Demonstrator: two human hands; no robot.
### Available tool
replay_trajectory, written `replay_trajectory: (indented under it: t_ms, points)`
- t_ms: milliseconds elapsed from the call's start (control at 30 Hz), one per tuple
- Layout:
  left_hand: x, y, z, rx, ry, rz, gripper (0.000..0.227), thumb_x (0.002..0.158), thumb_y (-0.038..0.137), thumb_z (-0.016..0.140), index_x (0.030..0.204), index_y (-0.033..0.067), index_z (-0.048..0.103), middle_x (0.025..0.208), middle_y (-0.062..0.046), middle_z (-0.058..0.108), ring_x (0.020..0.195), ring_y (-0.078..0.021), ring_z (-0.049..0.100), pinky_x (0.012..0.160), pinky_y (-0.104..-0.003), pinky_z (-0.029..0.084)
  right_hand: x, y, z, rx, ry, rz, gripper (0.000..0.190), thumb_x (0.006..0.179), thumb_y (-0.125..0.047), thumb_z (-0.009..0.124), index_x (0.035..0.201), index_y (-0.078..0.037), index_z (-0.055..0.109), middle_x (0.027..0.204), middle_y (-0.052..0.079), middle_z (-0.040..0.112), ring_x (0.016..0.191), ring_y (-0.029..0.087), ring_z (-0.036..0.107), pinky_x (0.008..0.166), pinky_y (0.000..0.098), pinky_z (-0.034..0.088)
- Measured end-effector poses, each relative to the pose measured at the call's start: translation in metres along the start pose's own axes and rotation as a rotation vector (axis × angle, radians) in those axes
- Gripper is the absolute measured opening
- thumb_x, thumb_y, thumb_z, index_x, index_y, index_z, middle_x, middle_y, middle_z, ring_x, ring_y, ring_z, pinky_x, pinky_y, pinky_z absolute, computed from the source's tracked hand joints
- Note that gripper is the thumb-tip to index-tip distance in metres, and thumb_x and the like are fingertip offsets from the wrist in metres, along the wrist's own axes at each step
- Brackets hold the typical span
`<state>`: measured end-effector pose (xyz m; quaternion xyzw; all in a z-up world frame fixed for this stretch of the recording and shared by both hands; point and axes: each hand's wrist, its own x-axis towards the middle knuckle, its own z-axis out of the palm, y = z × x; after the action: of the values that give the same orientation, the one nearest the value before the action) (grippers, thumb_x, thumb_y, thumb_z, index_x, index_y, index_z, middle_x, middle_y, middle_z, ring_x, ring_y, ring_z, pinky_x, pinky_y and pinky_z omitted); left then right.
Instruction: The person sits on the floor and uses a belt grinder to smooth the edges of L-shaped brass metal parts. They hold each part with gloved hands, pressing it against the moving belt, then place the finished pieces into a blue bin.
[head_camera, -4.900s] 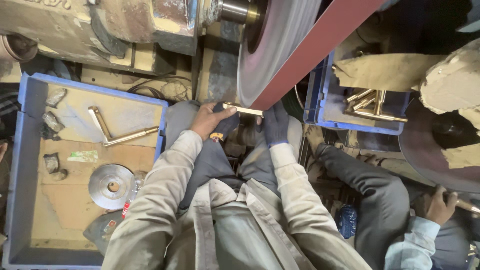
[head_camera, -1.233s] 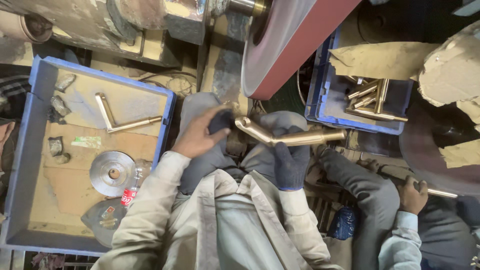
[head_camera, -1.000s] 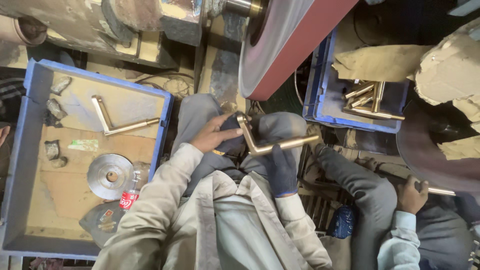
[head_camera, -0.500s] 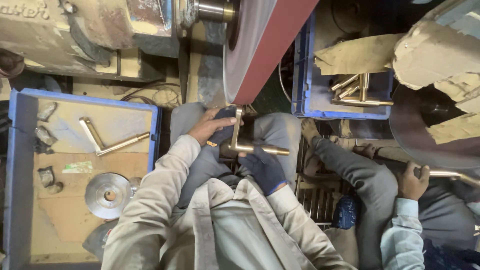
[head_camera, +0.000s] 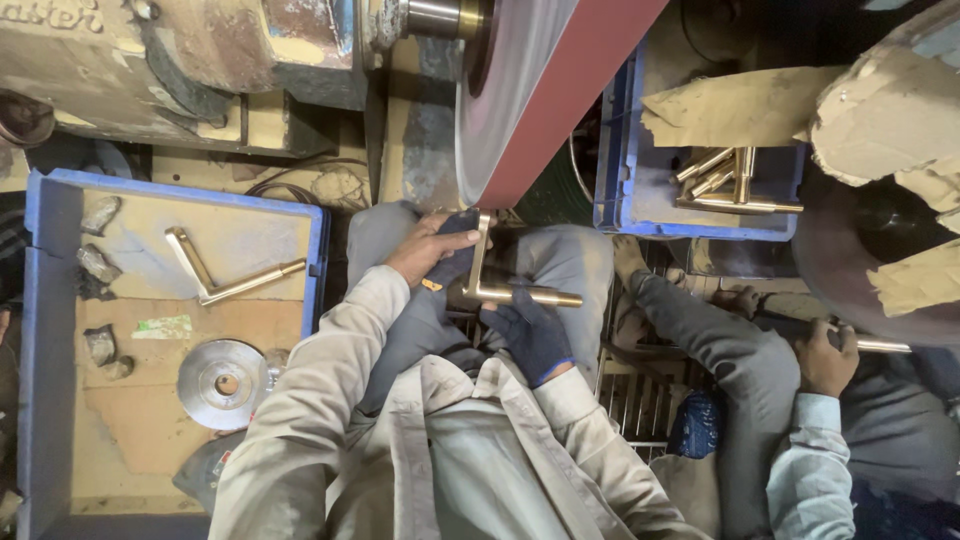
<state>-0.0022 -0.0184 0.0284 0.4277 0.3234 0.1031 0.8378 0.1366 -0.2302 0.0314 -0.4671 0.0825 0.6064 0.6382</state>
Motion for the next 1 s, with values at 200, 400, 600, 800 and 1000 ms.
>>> replay_trajectory:
  t_ms: [200,400,600,800,1000]
  points:
    - [0.008,-0.012,-0.002,-0.062,0.038,-0.034,0.038,0.089,0.025,0.074,0.124,0.0090,0.074,0.099,0.000,0.077,0.083,-0.0043,0.066,0.075,-0.018,0.049,-0.001,-0.001,-0.002,0.022,-0.019,0.036,0.028,0.101,-0.023,0.065,0.115,0.001,0.066,0.103,0.015,0.075,0.093,0.027,0.074,0.087,0.0409,0.061]
    - [0.014,-0.017,-0.003,-0.022,0.140,-0.073,0.032,0.089,0.027,0.076,0.110,0.0020,0.076,0.089,-0.002,0.072,0.077,-0.0112,0.063,0.071,-0.025,0.049,-0.001,-0.003,0.002,0.030,0.004,0.035,0.026,0.101,-0.022,0.065,0.113,0.001,0.066,0.096,0.016,0.076,0.087,0.027,0.076,0.083,0.0388,0.062]
    - [0.014,-0.011,0.001,-0.028,0.234,-0.144,0.036,0.085,0.029,0.074,0.108,0.0022,0.072,0.093,-0.005,0.072,0.079,-0.0142,0.066,0.068,-0.030,0.053,-0.004,-0.003,0.012,0.049,0.017,-0.049,0.023,0.102,-0.021,0.065,0.113,0.000,0.065,0.097,0.014,0.076,0.085,0.024,0.075,0.077,0.0374,0.063]
    - [0.028,-0.027,-0.004,-0.168,0.232,-0.119,0.042,0.081,0.028,0.075,0.113,0.0006,0.070,0.097,-0.007,0.072,0.085,-0.0155,0.067,0.075,-0.028,0.055,-0.001,-0.007,0.020,0.034,0.052,-0.103,0.022,0.103,-0.020,0.062,0.113,-0.001,0.065,0.097,0.013,0.076,0.083,0.022,0.075,0.073,0.0352,0.063]
    - [0.049,-0.057,-0.014,-0.143,0.327,-0.097,0.038,0.083,0.025,0.076,0.108,-0.0032,0.068,0.094,-0.006,0.064,0.087,-0.0151,0.059,0.077,-0.028,0.050,0.006,-0.012,0.023,-0.707,-0.051,-0.610,0.032,0.100,-0.014,0.065,0.127,0.001,0.059,0.107,0.013,0.070,0.092,0.021,0.073,0.077,0.0335,0.063]
